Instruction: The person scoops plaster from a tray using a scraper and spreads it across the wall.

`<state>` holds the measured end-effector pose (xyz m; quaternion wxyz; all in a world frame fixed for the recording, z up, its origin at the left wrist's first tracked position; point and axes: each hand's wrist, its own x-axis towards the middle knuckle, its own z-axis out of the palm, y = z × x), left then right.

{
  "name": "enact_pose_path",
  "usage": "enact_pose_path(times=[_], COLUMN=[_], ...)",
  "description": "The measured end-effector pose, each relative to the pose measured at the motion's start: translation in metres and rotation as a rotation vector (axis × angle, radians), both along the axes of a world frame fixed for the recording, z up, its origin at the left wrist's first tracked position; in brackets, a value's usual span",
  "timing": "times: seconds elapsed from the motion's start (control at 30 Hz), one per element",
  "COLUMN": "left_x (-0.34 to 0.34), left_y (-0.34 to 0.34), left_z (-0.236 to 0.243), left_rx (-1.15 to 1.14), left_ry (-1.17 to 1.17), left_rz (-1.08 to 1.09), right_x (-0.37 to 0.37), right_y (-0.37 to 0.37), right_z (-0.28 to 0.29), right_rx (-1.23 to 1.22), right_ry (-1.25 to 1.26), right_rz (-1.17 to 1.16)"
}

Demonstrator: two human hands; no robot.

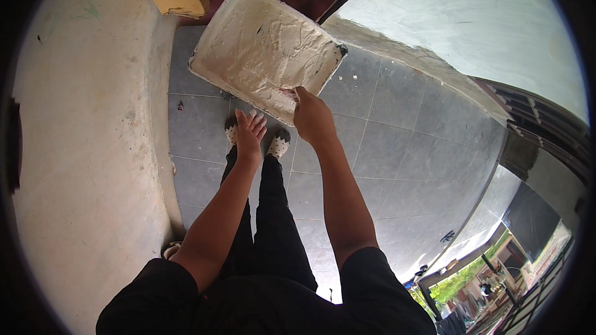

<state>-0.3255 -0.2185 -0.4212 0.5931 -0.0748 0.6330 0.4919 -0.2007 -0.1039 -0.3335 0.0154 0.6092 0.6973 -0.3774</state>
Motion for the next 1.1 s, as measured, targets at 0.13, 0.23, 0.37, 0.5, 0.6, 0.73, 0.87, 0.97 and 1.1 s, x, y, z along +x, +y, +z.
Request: enact_pose_path(times=[0.13, 0.23, 0.37, 0.5, 0.6, 0.73, 0.87, 0.97, 1.1], left_x=[0.006, 0.011, 0.005, 0.001, 0.002, 0.000, 0.001, 0.001, 0.000], left_y=[0.004, 0.006, 0.007, 0.007, 0.007, 0.006, 0.006, 0.007, 0.007], left_z=[0.005, 0.007, 0.005, 0.004, 0.004, 0.003, 0.001, 0.004, 0.006], left_rx=[0.004, -0.017, -0.018, -0.021, -0.016, 0.002, -0.004, -0.007, 0.018], left_ry=[-0.019, -0.050, -0.067, -0.085, -0.083, -0.075, -0.072, -0.079, -0.091], left_rz=[-0.010, 0.027, 0.016, -0.009, -0.010, -0.027, -0.015, -0.016, -0.025], right_x=[0.001, 0.003, 0.004, 0.005, 0.006, 0.002, -0.002, -0.001, 0.005], right_y=[0.004, 0.006, 0.005, 0.002, 0.003, 0.003, 0.008, 0.012, 0.016], right_z=[-0.009, -0.012, -0.023, -0.029, -0.032, -0.035, -0.037, -0.035, -0.037], right_rx=[-0.039, -0.052, -0.053, -0.007, -0.051, -0.094, -0.132, -0.156, -0.165], right_ry=[-0.016, -0.010, -0.012, -0.025, -0.034, -0.013, 0.010, 0.011, 0.010], right_rz=[0.074, 0.053, 0.059, 0.062, 0.076, 0.093, 0.097, 0.115, 0.146])
